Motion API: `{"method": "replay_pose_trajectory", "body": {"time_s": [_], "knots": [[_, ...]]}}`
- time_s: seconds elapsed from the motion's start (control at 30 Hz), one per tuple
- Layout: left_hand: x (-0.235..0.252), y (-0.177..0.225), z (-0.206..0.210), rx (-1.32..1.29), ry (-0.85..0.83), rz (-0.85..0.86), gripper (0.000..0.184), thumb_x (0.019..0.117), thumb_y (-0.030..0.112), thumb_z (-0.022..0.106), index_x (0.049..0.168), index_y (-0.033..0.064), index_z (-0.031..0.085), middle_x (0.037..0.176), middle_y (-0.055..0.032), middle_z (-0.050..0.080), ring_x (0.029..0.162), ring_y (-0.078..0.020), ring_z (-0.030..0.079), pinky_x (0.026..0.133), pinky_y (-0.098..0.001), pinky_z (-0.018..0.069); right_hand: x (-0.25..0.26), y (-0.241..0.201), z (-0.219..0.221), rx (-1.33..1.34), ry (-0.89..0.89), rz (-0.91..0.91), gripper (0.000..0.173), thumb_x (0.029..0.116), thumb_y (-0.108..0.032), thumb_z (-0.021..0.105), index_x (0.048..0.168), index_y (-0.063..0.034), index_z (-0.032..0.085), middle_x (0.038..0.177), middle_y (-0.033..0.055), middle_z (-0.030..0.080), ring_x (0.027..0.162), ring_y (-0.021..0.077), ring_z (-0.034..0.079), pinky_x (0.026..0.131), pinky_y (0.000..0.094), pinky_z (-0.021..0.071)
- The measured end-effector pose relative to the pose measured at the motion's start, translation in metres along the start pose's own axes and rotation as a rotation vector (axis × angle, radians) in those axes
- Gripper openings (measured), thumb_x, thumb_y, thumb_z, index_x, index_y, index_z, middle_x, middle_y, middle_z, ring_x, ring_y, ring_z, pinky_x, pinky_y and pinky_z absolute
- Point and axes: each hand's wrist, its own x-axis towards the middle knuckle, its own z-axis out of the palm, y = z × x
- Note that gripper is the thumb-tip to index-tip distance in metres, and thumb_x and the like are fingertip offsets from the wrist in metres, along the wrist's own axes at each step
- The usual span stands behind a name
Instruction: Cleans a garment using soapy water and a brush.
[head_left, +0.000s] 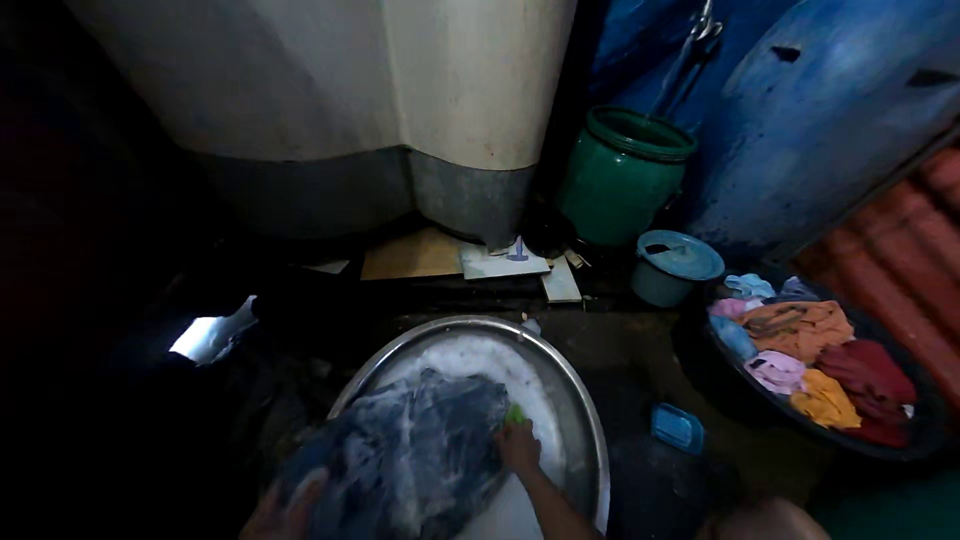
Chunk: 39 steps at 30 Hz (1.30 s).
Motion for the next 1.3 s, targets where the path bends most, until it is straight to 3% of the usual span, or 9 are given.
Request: {"method": "replay_pose_trajectory", "body": {"time_s": [0.17, 0.37, 0.47, 0.7, 0.83, 0.97, 1.13, 1.2, 1.3], "knots": [[-0.029, 0.099, -0.005, 0.110, -0.257, 0.141, 0.042, 0.1073, 0.031, 0.053, 0.143, 0.0083, 0.053, 0.134, -0.0159, 0.062, 0.121, -0.0232, 0.062, 0.103, -0.0476, 0.0495, -0.025, -0.008, -0.024, 0.066, 0.176, -0.028, 0.036, 0.1053, -0.032, 0.055, 0.127, -0.0077, 0.069, 0.144, 0.0258, 0.053, 0.129, 0.0424, 0.056, 0.106, 0.0609, 0.0444], [-0.017, 0.084, -0.045, 0.115, -0.080, 0.184, 0.038, 0.1062, 0.037, 0.055, 0.137, 0.0148, 0.057, 0.115, -0.0145, 0.069, 0.100, -0.0262, 0.068, 0.087, -0.0560, 0.0544, -0.040, 0.009, -0.093, 0.162, 0.534, -0.359, 0.037, 0.1042, -0.024, 0.058, 0.130, 0.0013, 0.063, 0.130, 0.0307, 0.061, 0.119, 0.0456, 0.061, 0.102, 0.0576, 0.0498], [0.025, 0.024, -0.039, 0.062, 0.018, 0.068, 0.042, 0.1050, 0.035, 0.058, 0.138, 0.0083, 0.058, 0.123, -0.0234, 0.066, 0.112, -0.0376, 0.065, 0.098, -0.0647, 0.0482, -0.027, 0.014, -0.126, 0.094, 0.316, -0.436, 0.078, 0.1007, -0.037, 0.065, 0.163, -0.0103, 0.026, 0.151, 0.0236, 0.051, 0.130, 0.0386, 0.059, 0.107, 0.0562, 0.0486], [0.038, -0.112, 0.026, 0.366, 0.240, -0.021, 0.103, 0.0841, 0.053, 0.081, 0.163, 0.0135, 0.026, 0.161, -0.0280, 0.030, 0.138, -0.0520, 0.044, 0.104, -0.0700, 0.0422, -0.028, 0.049, -0.031, -0.817, -0.459, -0.164, 0.056, 0.0907, -0.036, 0.075, 0.131, 0.0003, 0.064, 0.134, 0.0246, 0.063, 0.127, 0.0419, 0.058, 0.106, 0.0632, 0.0446], [0.036, -0.125, 0.035, 0.377, 0.233, -0.067, 0.104, 0.0832, 0.054, 0.081, 0.163, 0.0192, 0.024, 0.163, -0.0251, 0.028, 0.130, -0.0540, 0.050, 0.092, -0.0741, 0.0466, -0.134, -0.005, 0.025, -0.504, -0.582, -0.166, 0.044, 0.1107, -0.008, 0.039, 0.154, 0.0030, 0.040, 0.161, 0.0196, 0.040, 0.151, 0.0308, 0.036, 0.124, 0.0435, 0.0278], [0.040, -0.131, 0.033, 0.389, 0.241, -0.053, 0.098, 0.0859, 0.055, 0.078, 0.162, 0.0167, 0.029, 0.163, -0.0262, 0.028, 0.132, -0.0549, 0.048, 0.093, -0.0749, 0.0453, -0.112, -0.057, 0.069, 0.199, -0.780, -0.549, 0.046, 0.1088, -0.017, 0.048, 0.145, 0.0117, 0.046, 0.145, 0.0308, 0.052, 0.134, 0.0315, 0.053, 0.113, 0.0409, 0.0434], [0.018, -0.122, 0.038, 0.346, 0.246, -0.110, 0.068, 0.0978, 0.005, 0.063, 0.157, -0.0011, 0.031, 0.152, -0.0345, 0.041, 0.135, -0.0543, 0.046, 0.107, -0.0687, 0.0377, -0.142, -0.151, 0.105, 0.069, -0.478, -0.867, 0.074, 0.0957, -0.025, 0.072, 0.159, -0.0197, 0.035, 0.138, 0.0176, 0.062, 0.116, 0.0342, 0.067, 0.094, 0.0582, 0.0564], [0.022, -0.131, 0.039, 0.454, 0.245, -0.039, 0.072, 0.0904, 0.017, 0.075, 0.149, -0.0095, 0.041, 0.145, -0.0379, 0.047, 0.135, -0.0542, 0.046, 0.110, -0.0670, 0.0363, -0.115, -0.139, 0.100, -0.175, -0.367, -0.877, 0.081, 0.0971, -0.033, 0.071, 0.164, -0.0244, 0.025, 0.144, 0.0182, 0.059, 0.120, 0.0393, 0.065, 0.095, 0.0631, 0.0537], [0.039, -0.134, 0.036, 0.500, 0.235, -0.009, 0.099, 0.0857, 0.058, 0.075, 0.158, 0.0049, 0.033, 0.161, -0.0299, 0.030, 0.146, -0.0505, 0.035, 0.114, -0.0663, 0.0346, -0.031, -0.045, 0.054, -0.361, -0.027, -0.681, 0.068, 0.1035, -0.044, 0.055, 0.163, -0.0251, 0.029, 0.129, 0.0173, 0.069, 0.101, 0.0388, 0.072, 0.083, 0.0619, 0.0572]]}}
